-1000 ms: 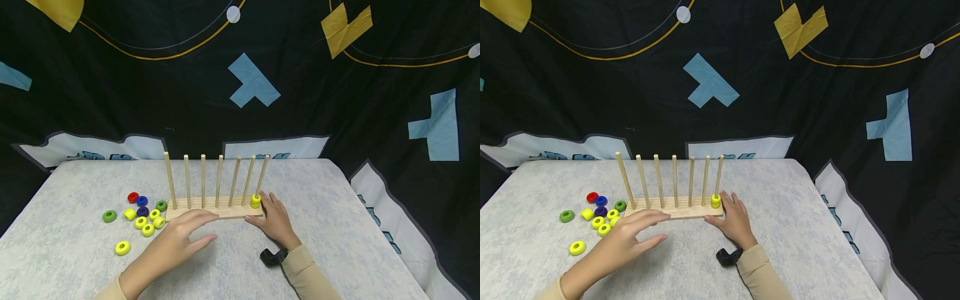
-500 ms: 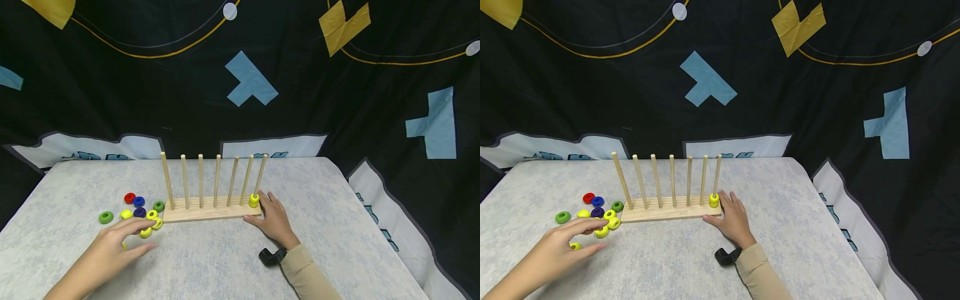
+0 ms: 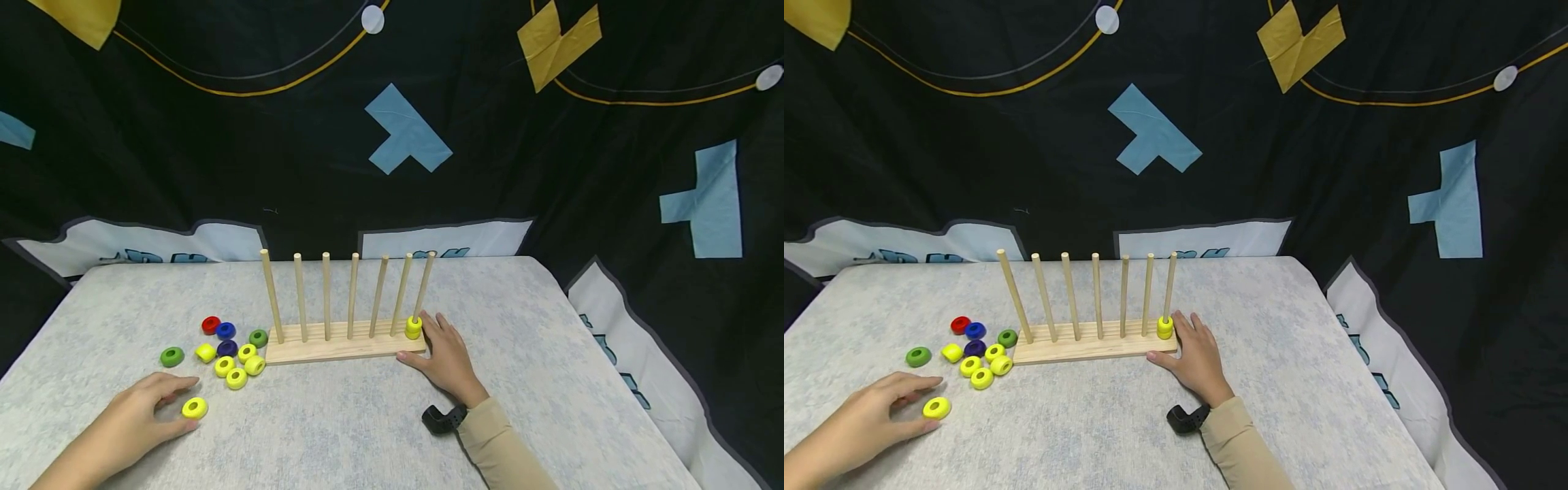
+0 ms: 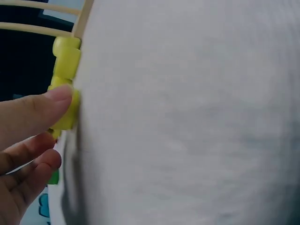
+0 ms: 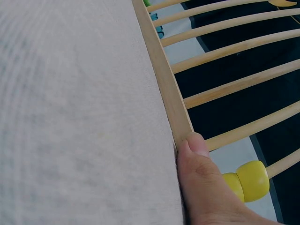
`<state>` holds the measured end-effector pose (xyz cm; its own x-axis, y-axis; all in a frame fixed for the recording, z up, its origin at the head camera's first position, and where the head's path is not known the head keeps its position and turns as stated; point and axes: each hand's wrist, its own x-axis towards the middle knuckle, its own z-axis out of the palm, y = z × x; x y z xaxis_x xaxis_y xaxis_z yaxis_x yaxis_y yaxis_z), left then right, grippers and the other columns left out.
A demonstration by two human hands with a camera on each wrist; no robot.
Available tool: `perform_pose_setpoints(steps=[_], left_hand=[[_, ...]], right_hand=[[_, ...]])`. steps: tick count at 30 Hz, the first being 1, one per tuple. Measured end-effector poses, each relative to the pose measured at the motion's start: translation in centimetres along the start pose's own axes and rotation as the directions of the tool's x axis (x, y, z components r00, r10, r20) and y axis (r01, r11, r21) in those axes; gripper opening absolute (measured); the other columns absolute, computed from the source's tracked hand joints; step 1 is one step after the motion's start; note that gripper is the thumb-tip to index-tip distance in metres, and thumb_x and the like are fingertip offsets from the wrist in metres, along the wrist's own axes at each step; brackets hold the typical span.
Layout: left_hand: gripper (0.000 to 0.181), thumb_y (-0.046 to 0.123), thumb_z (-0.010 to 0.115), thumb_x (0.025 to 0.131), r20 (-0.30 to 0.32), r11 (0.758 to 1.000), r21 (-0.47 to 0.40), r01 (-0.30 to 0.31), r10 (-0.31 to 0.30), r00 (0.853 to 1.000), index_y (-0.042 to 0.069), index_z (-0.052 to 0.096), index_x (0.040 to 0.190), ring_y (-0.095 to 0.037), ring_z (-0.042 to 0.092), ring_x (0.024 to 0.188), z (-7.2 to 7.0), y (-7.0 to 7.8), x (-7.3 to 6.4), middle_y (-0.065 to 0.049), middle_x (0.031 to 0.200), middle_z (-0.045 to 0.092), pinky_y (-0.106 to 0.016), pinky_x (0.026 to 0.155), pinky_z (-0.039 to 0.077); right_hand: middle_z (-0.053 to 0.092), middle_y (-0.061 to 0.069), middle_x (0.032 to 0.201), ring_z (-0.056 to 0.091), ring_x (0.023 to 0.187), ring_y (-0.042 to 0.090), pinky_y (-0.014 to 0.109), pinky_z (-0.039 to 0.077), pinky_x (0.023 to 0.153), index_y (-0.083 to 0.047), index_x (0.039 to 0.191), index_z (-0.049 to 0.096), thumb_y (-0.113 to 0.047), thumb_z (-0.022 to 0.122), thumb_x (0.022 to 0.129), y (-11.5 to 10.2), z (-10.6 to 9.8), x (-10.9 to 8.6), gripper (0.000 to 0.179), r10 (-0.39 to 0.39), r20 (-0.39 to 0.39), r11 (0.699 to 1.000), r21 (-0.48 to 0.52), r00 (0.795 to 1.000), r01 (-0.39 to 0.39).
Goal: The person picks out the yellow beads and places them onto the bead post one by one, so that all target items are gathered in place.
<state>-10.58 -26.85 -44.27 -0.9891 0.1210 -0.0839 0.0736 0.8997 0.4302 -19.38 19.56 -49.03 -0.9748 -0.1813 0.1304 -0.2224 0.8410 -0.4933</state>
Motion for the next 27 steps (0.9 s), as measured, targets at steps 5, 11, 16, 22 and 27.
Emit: perform_pose_setpoints(steps=[5,11,16,22,27], left_hand=[[0.055,0.035,0.085,0.074,0.033,1.0,-0.003,0.013,-0.012,0.999,0.005,0.069,0.118,-0.016,0.058,0.086,0.6,-0.5,0.2,-0.006,0.106,0.067,-0.042,0.075,0.058],[0.043,0.029,0.085,0.075,-0.029,1.0,-0.015,0.002,-0.003,1.0,0.01,0.072,0.112,-0.011,0.055,0.081,1.0,-0.3,0.0,-0.001,0.101,0.068,-0.027,0.066,0.055],[0.045,0.028,0.086,0.075,-0.064,0.999,-0.045,0.0,-0.003,0.998,0.009,0.071,0.113,-0.001,0.049,0.071,0.9,0.5,-0.2,0.004,0.091,0.064,-0.017,0.059,0.047],[0.045,0.024,0.087,0.073,-0.137,0.997,-0.066,-0.048,0.039,0.99,0.01,0.072,0.113,0.0,0.05,0.072,0.5,2.2,-0.5,0.002,0.094,0.065,-0.019,0.062,0.052],[0.039,0.019,0.089,0.07,-0.279,0.98,-0.025,-0.197,0.182,0.943,0.013,0.075,0.106,0.004,0.05,0.074,0.1,4.4,-0.6,0.007,0.094,0.063,-0.021,0.062,0.054]], right_hand=[[0.034,0.008,0.16,0.02,0.152,0.036,0.059,0.017,0.123,-0.014,0.156,0.032,-0.061,0.071,0.083,0.0,0.0,-0.1,0.095,0.002,0.004,1.0,0.007,1.0,-0.002],[0.035,0.009,0.16,0.021,0.152,0.035,0.059,0.017,0.123,-0.014,0.156,0.032,-0.061,0.071,0.083,0.0,0.0,0.0,0.095,0.002,-0.001,1.0,0.004,1.0,-0.002],[0.034,0.008,0.161,0.02,0.153,0.035,0.059,0.017,0.123,-0.014,0.156,0.032,-0.061,0.071,0.083,0.0,0.0,0.0,0.095,0.005,0.001,1.0,-0.001,1.0,-0.005],[0.033,0.007,0.161,0.02,0.153,0.035,0.059,0.016,0.123,-0.014,0.156,0.032,-0.062,0.07,0.083,0.0,0.0,0.0,0.095,0.005,0.005,1.0,-0.001,1.0,-0.005],[0.034,0.008,0.161,0.02,0.153,0.035,0.059,0.016,0.123,-0.014,0.156,0.032,-0.061,0.071,0.082,-0.1,-0.1,-0.1,0.095,0.007,0.002,1.0,0.0,1.0,-0.007]])
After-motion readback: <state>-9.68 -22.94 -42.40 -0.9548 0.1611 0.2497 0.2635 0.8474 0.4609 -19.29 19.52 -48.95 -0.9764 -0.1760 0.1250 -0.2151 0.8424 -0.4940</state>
